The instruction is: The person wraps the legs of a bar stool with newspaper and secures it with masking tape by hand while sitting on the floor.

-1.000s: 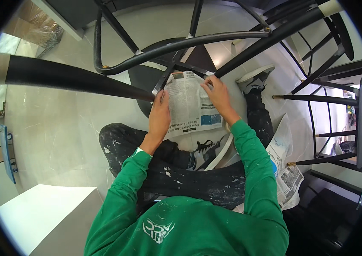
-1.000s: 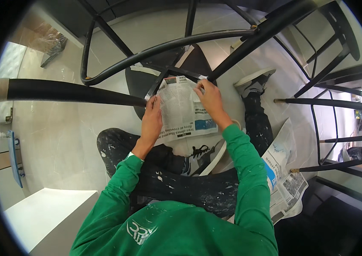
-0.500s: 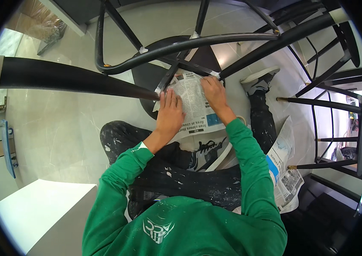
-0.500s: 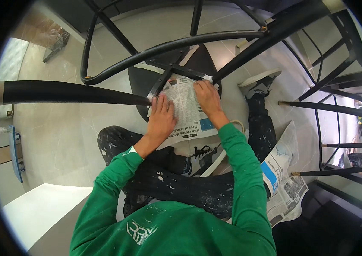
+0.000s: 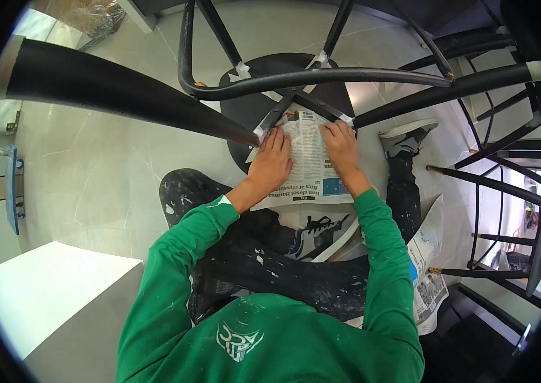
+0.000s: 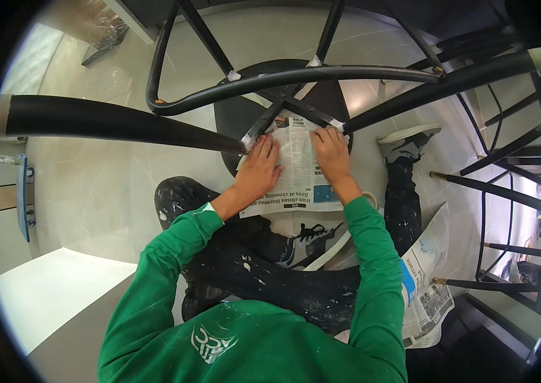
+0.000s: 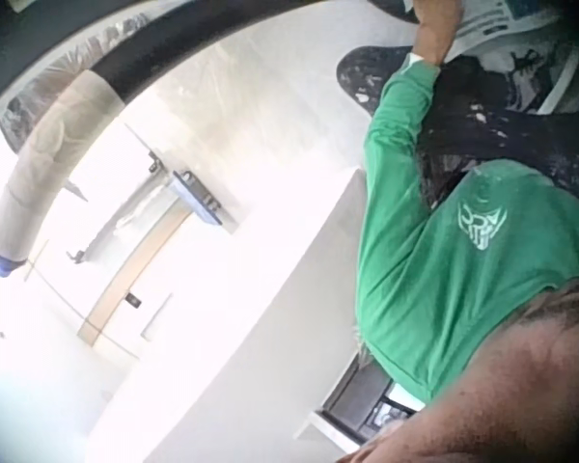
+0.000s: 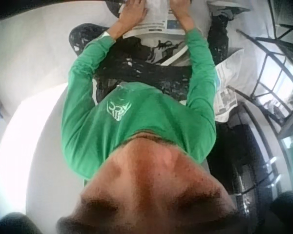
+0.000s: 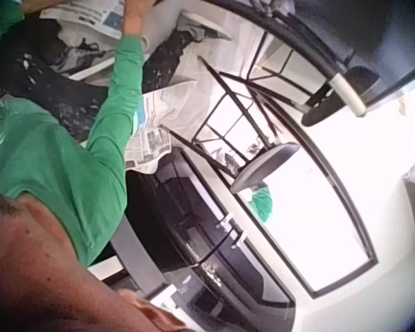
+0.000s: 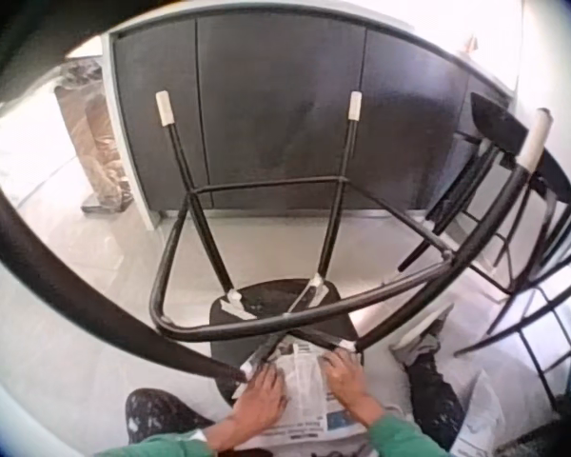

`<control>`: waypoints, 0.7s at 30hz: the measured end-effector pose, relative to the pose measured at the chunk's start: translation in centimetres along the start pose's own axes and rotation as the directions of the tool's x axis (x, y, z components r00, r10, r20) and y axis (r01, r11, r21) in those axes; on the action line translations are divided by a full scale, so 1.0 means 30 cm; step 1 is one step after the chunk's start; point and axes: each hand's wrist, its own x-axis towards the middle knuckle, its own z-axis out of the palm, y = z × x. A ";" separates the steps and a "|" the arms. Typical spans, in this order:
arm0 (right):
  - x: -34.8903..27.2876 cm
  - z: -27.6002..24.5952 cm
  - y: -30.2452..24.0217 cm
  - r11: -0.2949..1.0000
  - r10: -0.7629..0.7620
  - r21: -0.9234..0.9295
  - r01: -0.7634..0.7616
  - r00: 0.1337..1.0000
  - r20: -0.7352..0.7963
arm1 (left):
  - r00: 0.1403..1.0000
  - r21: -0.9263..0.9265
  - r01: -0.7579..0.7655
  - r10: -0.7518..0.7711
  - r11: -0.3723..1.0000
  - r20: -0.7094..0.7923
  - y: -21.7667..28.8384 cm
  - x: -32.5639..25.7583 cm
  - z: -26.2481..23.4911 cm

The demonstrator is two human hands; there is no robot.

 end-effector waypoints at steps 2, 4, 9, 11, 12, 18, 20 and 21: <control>-0.010 -0.005 0.010 0.999 0.022 0.026 -0.022 1.000 0.006 | 1.000 -0.054 0.003 -0.002 0.999 0.012 0.013 0.017 -0.022; -0.023 -0.016 0.023 0.998 0.028 0.055 -0.027 0.999 -0.017 | 0.998 -0.133 0.023 -0.016 0.991 0.056 0.049 0.051 -0.093; -0.020 -0.023 -0.001 0.980 0.051 0.196 -0.042 0.998 -0.041 | 0.980 -0.103 -0.200 0.197 0.974 -0.038 0.026 0.204 -0.006; -0.021 -0.043 -0.002 0.976 0.046 0.216 -0.039 0.998 -0.031 | 0.982 -0.064 -0.188 0.187 0.980 -0.013 0.018 0.231 0.039; -0.026 -0.057 0.002 0.968 0.062 0.247 -0.054 0.998 -0.022 | 0.987 -0.061 -0.159 0.160 0.985 0.022 0.013 0.236 0.045; -0.049 -0.096 0.040 0.981 0.059 0.189 -0.044 0.996 -0.072 | 0.996 0.022 -0.091 0.091 0.996 0.022 0.006 0.224 0.093; -0.067 -0.087 0.062 0.979 0.069 0.195 -0.053 0.995 -0.077 | 0.995 0.030 -0.096 0.095 0.995 0.005 0.015 0.224 0.105; -0.062 -0.092 0.059 0.971 0.110 0.223 -0.083 0.988 -0.111 | 0.995 0.037 -0.099 0.099 0.994 0.004 0.015 0.220 0.098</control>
